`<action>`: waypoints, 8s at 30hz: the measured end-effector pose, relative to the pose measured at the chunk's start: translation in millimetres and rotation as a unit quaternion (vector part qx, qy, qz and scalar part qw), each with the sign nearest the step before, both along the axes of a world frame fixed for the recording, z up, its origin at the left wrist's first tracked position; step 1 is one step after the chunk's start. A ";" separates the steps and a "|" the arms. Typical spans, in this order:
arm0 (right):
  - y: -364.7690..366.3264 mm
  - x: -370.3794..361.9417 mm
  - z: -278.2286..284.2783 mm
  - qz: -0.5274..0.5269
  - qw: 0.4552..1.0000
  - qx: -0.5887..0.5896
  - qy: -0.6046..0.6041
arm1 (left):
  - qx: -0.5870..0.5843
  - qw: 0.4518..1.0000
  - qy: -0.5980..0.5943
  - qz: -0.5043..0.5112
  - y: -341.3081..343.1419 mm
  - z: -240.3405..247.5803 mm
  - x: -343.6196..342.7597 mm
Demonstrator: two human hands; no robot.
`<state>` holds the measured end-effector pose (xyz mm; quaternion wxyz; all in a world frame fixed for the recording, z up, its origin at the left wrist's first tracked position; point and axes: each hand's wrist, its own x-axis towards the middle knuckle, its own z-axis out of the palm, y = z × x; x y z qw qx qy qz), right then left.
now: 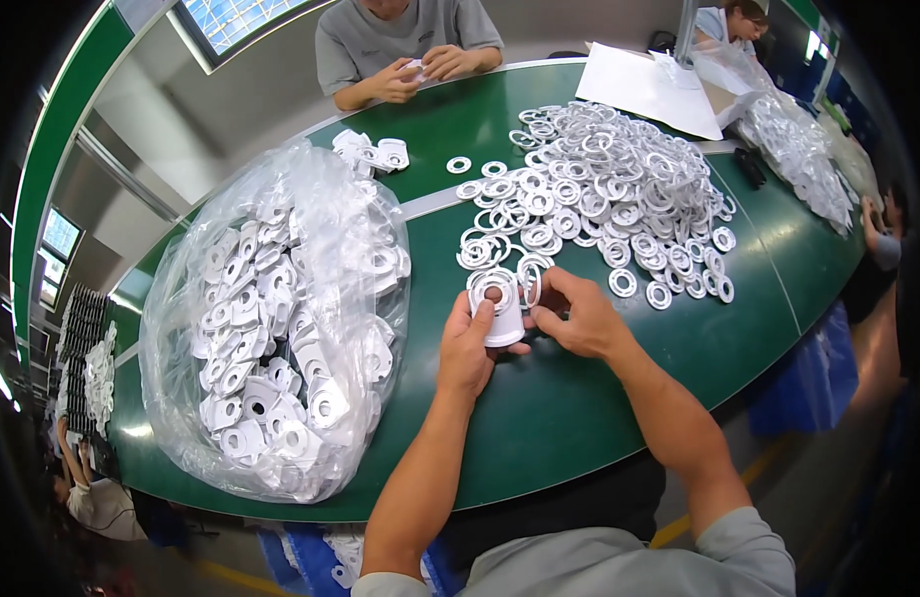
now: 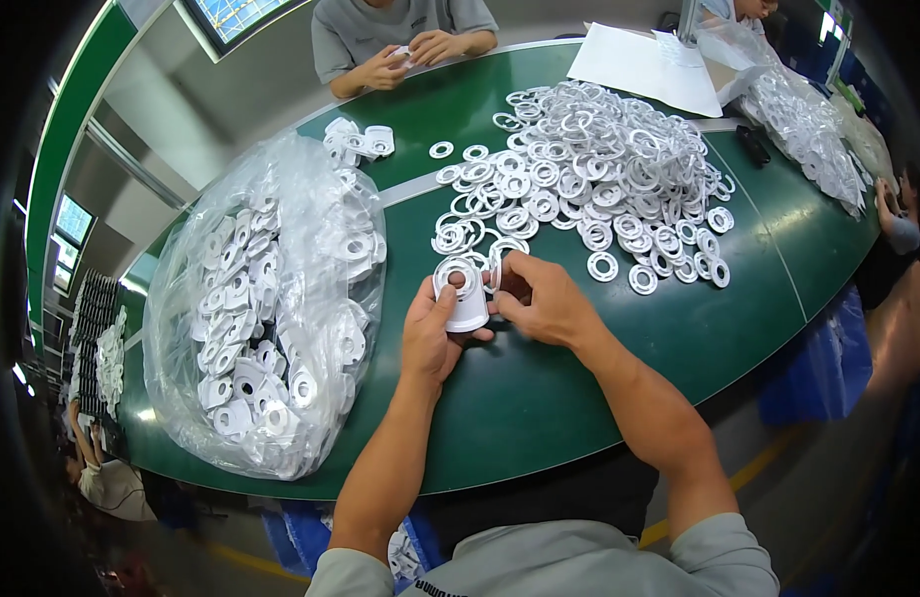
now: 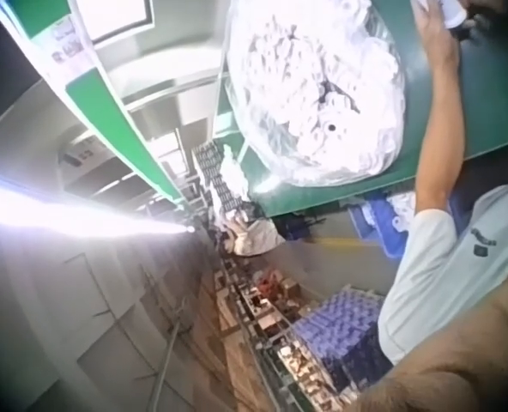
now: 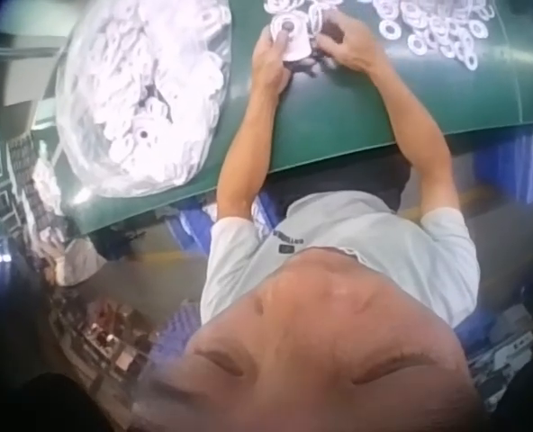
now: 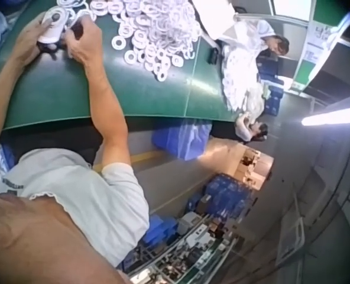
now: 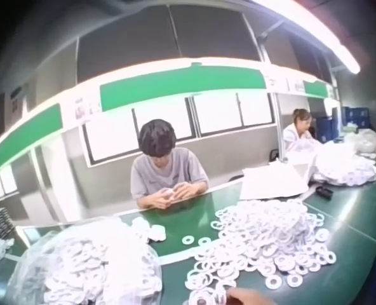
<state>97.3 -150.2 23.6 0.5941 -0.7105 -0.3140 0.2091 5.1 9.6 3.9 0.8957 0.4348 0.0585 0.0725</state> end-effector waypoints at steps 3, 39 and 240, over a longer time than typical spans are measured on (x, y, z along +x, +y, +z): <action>2.1 -9.0 12.5 -0.066 0.986 0.014 -0.153 | 0.016 0.999 0.014 0.026 -0.9 1.4 0.2; 2.2 -3.9 4.1 -0.112 0.979 -0.005 0.168 | 0.055 0.995 0.057 -0.054 -3.1 -3.8 0.0; -30.0 31.1 17.0 -0.020 0.992 0.104 0.074 | 0.367 0.921 -0.027 0.130 -18.0 -10.3 5.1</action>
